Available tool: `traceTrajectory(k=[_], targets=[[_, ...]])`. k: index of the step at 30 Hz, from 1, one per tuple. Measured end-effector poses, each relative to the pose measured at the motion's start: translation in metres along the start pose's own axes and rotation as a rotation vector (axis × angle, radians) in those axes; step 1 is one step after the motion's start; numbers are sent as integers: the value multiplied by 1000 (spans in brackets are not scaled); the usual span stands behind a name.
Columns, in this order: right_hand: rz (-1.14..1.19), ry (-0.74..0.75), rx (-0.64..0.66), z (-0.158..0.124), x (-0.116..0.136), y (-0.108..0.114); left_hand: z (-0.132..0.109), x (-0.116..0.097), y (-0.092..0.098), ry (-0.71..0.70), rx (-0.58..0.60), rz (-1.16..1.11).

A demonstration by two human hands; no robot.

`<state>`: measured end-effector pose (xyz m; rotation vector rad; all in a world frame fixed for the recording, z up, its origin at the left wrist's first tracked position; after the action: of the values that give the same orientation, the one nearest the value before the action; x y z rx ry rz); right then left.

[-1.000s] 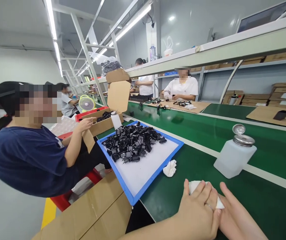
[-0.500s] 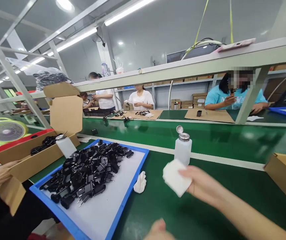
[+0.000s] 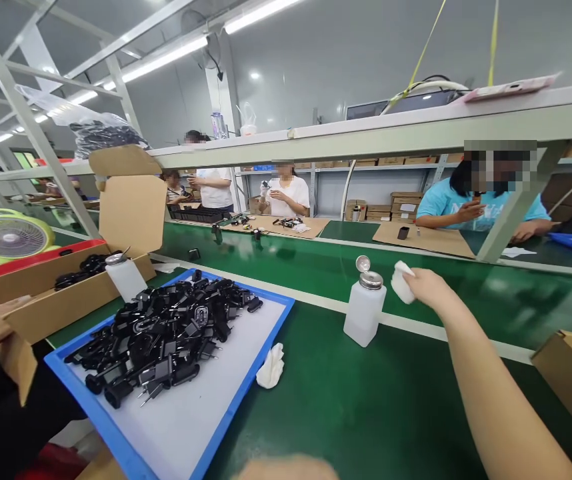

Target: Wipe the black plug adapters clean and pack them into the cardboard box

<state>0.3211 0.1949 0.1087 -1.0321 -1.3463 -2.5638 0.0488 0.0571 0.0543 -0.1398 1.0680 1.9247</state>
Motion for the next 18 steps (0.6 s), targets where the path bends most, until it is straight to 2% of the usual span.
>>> traceTrajectory(k=[3,4,5,7,9,11,14,16,18], targets=[[23,105,-105,-14,29,1,45,13,-38,80,68,-147],[31,141,-114,-21,36,-1,56,23,-54,198,97,-247],[37,177,-111,-28,43,-5,66,33,-68,252,80,-247],[36,237,-87,-40,49,-14,75,53,-92,336,44,-203],[30,281,-83,-48,48,-20,73,67,-109,351,40,-136],[43,312,-128,-51,43,-22,65,70,-119,306,88,-108],[92,353,-225,-51,36,-20,56,62,-121,203,169,-90],[114,383,-262,-51,34,-21,56,56,-116,181,174,-41],[132,420,-299,-53,34,-21,57,54,-103,206,124,47]])
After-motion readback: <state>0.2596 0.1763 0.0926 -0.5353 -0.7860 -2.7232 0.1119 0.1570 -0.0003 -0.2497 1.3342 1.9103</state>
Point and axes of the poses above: each hand's wrist, its own z-axis towards the middle knuckle, its own y-axis out of the back of the hand, x = y × z, the point moved 4 cm from there along z, towards the middle knuckle, and after that the axes turned 13 degrees about -x, right-handed, at the moved point
